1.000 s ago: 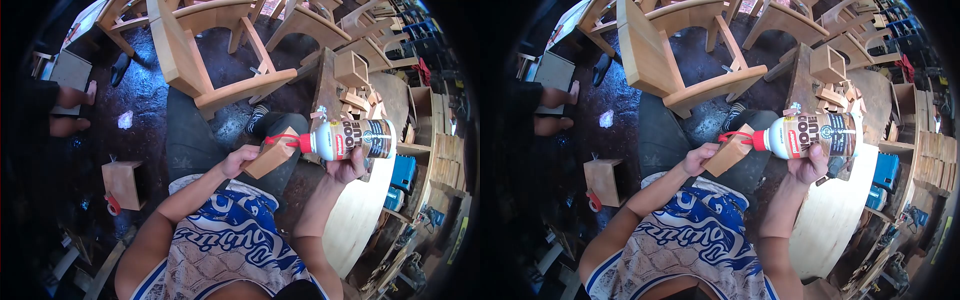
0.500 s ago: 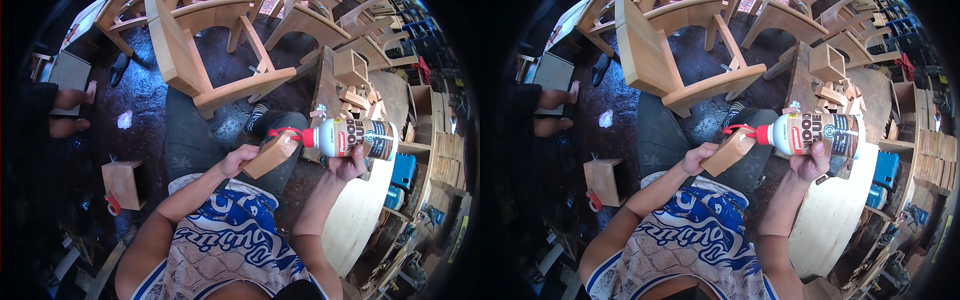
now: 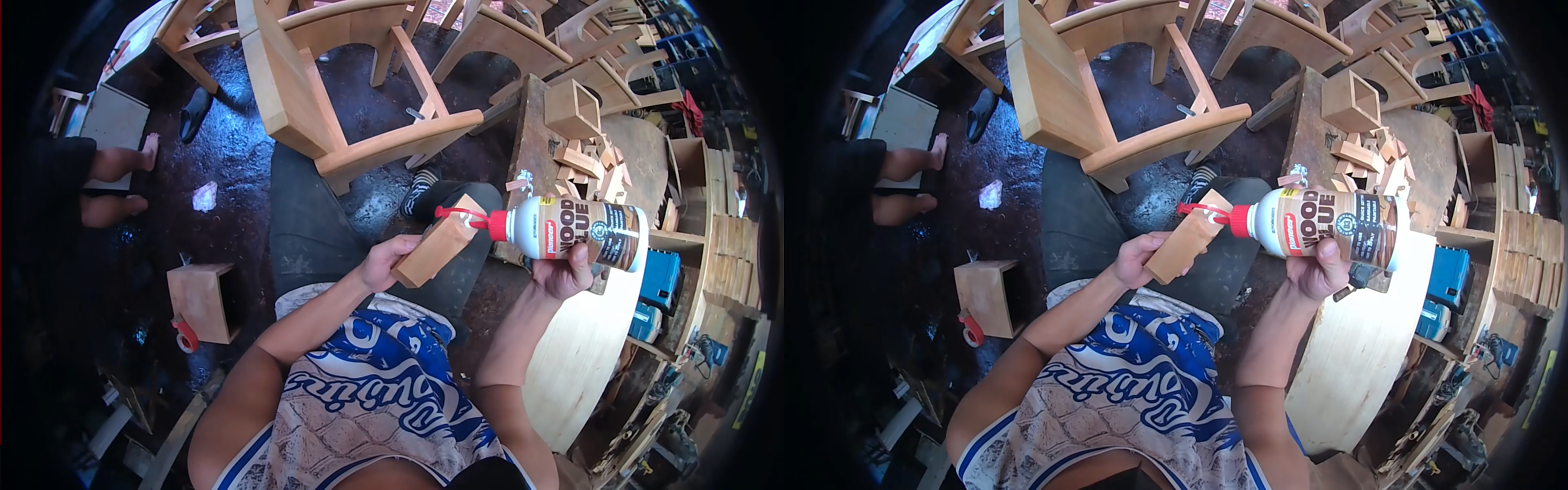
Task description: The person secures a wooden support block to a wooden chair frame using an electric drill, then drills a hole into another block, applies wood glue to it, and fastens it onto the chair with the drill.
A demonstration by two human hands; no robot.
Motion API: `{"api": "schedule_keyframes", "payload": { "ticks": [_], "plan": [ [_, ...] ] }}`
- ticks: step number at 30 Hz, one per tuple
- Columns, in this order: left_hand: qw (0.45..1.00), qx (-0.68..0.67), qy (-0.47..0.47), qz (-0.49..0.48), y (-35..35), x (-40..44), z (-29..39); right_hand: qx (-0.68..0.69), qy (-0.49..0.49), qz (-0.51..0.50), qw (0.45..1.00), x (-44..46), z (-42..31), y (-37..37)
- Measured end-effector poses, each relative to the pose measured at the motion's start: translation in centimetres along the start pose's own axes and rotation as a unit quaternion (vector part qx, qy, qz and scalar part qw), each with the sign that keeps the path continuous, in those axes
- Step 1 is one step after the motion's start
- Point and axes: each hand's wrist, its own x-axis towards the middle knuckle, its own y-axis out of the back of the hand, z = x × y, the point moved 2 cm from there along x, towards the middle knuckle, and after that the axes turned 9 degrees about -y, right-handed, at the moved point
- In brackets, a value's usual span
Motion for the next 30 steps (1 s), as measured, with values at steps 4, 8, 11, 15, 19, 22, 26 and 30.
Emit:
{"api": "schedule_keyframes", "payload": {
  "ticks": [4,8,11,15,19,22,26,30],
  "plan": [
    [0.999,-0.036,-0.004,0.020,-0.6,0.1,0.1,-0.008,0.001,-0.025,1.000,0.5,-0.5,-1.6],
    [0.999,-0.025,-0.016,0.034,0.1,0.3,0.0,0.082,0.002,-0.068,0.994,0.8,-0.6,-2.8],
    [0.997,-0.055,0.004,0.049,-0.4,0.8,0.2,0.103,-0.005,-0.088,0.991,0.7,-0.3,-2.9],
    [0.991,-0.108,-0.022,0.077,-2.3,2.9,0.7,0.106,-0.025,-0.153,0.982,0.5,0.5,-3.1],
    [0.995,-0.070,-0.041,0.064,-4.2,4.1,2.1,0.118,-0.032,-0.171,0.978,0.4,0.7,-2.9],
    [0.996,-0.047,-0.052,0.058,-4.7,5.0,2.5,0.116,-0.024,-0.166,0.979,0.3,0.0,-3.1],
    [0.994,-0.058,-0.047,0.074,-5.1,5.6,2.4,0.085,-0.003,-0.173,0.981,0.6,-1.0,-2.4],
    [0.993,-0.057,-0.053,0.086,-6.1,5.9,2.5,0.080,0.026,-0.155,0.984,0.5,-1.3,-2.4]
  ]
}}
